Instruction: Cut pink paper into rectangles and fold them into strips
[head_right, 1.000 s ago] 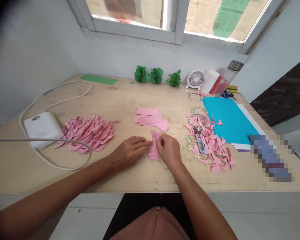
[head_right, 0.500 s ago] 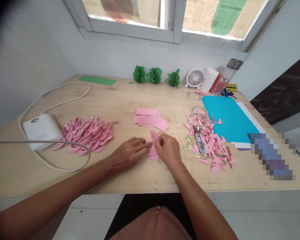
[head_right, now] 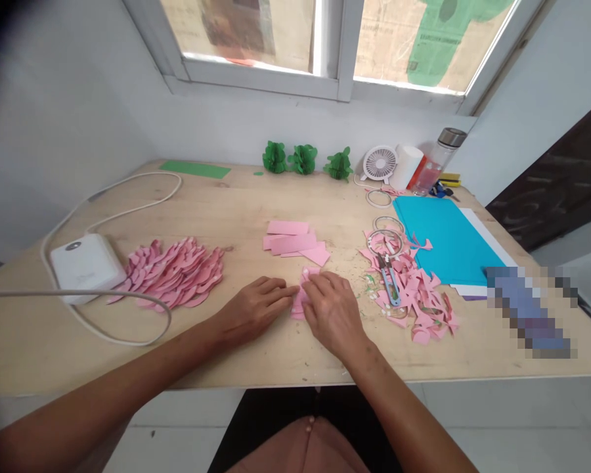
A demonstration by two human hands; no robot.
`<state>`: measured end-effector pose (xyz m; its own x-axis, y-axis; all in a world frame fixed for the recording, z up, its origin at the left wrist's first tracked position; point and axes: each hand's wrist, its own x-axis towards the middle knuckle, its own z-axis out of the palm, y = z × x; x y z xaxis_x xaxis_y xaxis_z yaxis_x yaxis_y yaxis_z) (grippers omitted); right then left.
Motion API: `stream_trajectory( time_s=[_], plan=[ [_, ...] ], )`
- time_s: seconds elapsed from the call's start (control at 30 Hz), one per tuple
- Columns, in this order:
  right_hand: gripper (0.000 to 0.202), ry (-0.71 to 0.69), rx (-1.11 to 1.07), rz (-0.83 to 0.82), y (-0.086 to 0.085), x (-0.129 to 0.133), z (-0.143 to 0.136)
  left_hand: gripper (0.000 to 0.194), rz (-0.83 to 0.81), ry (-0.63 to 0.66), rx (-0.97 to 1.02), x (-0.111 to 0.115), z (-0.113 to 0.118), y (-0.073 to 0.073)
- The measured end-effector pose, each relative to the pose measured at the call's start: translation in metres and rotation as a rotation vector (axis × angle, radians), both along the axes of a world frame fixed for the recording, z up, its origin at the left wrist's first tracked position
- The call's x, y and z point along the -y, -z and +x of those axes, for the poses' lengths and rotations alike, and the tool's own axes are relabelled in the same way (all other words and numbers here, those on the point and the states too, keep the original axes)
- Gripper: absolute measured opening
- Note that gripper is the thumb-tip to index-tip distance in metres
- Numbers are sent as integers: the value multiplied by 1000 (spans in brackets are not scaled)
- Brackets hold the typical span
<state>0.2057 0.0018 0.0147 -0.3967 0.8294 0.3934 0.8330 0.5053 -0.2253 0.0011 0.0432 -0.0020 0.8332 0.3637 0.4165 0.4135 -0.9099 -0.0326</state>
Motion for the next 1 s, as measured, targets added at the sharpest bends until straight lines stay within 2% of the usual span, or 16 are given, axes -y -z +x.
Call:
stream_trajectory(
  time_s=[0.1,0.3,0.53,0.63,1.0],
  plan=[
    [25,-50,70,9,3,2,1,23,-4,6,19,0,0,1],
    [26,-59,68,29,9,1,3,23,-45,10,101,-3,1,1],
    [28,-53,70,28,10,2,2,21,-295,-38,258,-10,6,-5],
    [28,-55,71,18,10,2,2,24,-353,-56,306,-14,8,-5],
    [29,-60,74,7,10,1,4,29,-360,-11,277,-14,11,4]
  ],
)
